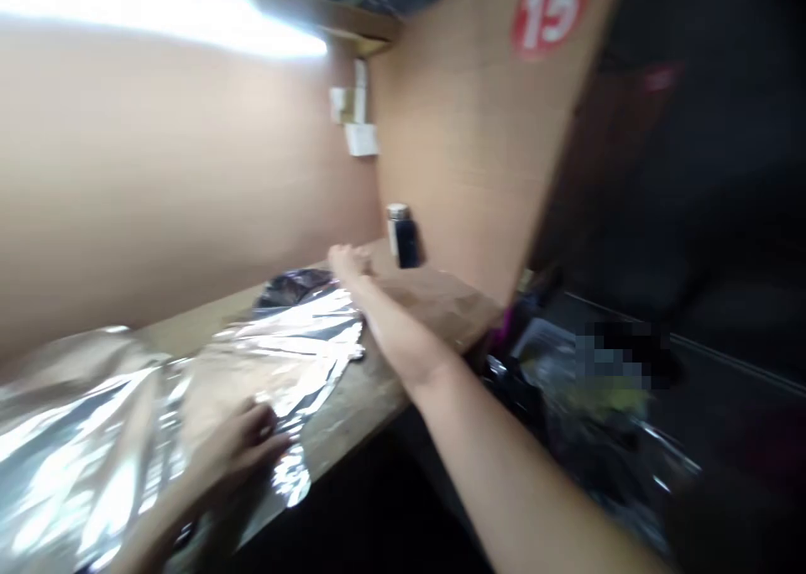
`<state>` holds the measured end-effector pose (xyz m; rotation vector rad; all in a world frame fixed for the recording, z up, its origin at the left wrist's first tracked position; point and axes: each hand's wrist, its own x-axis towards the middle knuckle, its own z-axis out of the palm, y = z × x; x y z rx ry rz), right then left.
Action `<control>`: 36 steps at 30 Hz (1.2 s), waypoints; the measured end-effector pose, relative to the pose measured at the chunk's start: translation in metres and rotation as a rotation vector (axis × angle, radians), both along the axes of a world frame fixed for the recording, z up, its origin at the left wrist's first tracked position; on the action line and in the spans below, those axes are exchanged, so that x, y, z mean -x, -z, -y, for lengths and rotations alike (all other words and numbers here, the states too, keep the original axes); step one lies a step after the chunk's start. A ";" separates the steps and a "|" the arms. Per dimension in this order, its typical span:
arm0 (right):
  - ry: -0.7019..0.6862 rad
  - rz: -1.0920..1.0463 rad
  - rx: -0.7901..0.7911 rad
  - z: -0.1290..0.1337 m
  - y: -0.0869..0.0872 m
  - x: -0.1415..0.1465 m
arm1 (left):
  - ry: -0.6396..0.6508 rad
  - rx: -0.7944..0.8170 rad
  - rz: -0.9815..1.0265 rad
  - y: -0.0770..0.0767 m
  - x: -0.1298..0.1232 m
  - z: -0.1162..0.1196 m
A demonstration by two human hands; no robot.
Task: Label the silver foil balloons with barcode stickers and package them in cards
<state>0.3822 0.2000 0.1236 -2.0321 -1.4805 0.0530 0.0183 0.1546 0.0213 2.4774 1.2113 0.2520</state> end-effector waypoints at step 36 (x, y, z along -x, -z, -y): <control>-1.202 -0.210 -0.057 -0.022 0.065 0.138 | -0.158 0.377 0.204 -0.069 0.027 0.000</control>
